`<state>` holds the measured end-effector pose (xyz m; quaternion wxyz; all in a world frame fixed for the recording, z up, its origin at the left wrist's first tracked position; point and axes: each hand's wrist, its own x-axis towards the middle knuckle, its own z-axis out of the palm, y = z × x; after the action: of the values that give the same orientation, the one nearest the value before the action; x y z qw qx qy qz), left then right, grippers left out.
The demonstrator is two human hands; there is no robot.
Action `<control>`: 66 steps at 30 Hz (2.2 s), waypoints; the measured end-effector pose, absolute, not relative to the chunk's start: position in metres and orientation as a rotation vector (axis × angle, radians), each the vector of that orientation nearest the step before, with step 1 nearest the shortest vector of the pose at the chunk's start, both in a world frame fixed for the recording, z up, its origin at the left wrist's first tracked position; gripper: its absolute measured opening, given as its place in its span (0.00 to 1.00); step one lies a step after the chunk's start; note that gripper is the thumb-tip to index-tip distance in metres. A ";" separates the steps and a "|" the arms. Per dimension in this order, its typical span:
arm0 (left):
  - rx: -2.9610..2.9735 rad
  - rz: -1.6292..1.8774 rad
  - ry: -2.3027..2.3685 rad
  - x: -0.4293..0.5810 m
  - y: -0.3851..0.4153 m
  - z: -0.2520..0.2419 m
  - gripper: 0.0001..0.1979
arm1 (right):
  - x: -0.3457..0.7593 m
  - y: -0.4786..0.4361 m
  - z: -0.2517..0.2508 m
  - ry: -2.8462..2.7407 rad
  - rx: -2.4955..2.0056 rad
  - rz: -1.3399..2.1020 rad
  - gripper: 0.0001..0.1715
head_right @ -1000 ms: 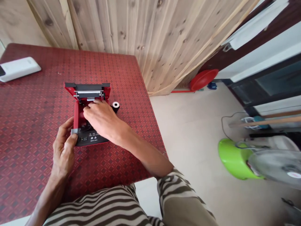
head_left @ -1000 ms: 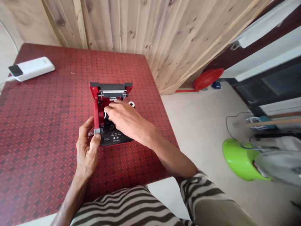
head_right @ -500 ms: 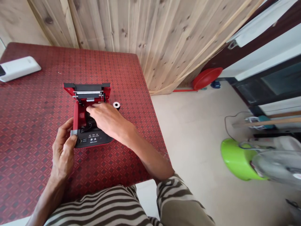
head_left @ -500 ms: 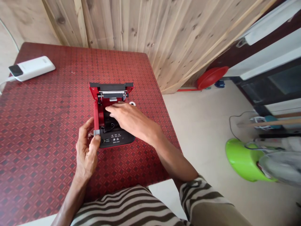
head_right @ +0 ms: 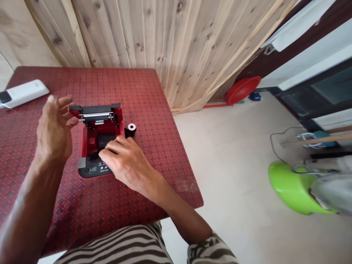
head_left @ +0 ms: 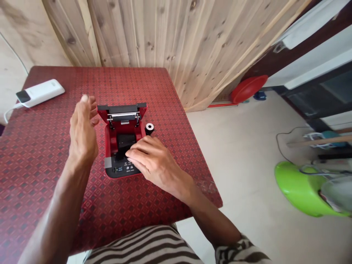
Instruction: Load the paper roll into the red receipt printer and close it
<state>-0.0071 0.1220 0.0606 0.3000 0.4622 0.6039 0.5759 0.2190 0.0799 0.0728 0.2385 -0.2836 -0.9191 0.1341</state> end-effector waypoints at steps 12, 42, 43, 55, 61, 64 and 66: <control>0.869 1.454 1.510 0.018 0.062 0.062 0.26 | 0.226 0.060 0.065 -2.368 -0.675 -0.019 0.14; 0.743 1.414 1.472 0.018 -0.001 0.044 0.25 | 0.238 0.037 0.037 -1.826 -1.025 0.315 0.12; 0.762 1.403 1.487 0.017 -0.002 0.045 0.24 | 0.239 0.035 0.034 -1.807 -1.058 0.350 0.13; 0.671 1.437 1.528 0.032 0.007 0.053 0.23 | 0.238 0.032 0.024 -1.772 -1.093 0.486 0.14; 0.732 1.416 1.563 0.034 0.006 0.052 0.22 | 0.238 0.030 0.022 -1.756 -1.098 0.496 0.14; 0.771 1.412 1.578 0.032 0.004 0.048 0.21 | 0.237 0.029 0.024 -1.761 -1.108 0.499 0.14; 0.794 1.416 1.582 0.030 0.003 0.043 0.21 | 0.236 0.030 0.024 -1.764 -1.108 0.487 0.14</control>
<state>0.0299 0.0033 0.0431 0.4235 0.3172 0.6322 0.5659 0.2357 0.0295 0.0244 0.4803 -0.4544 -0.7232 0.1996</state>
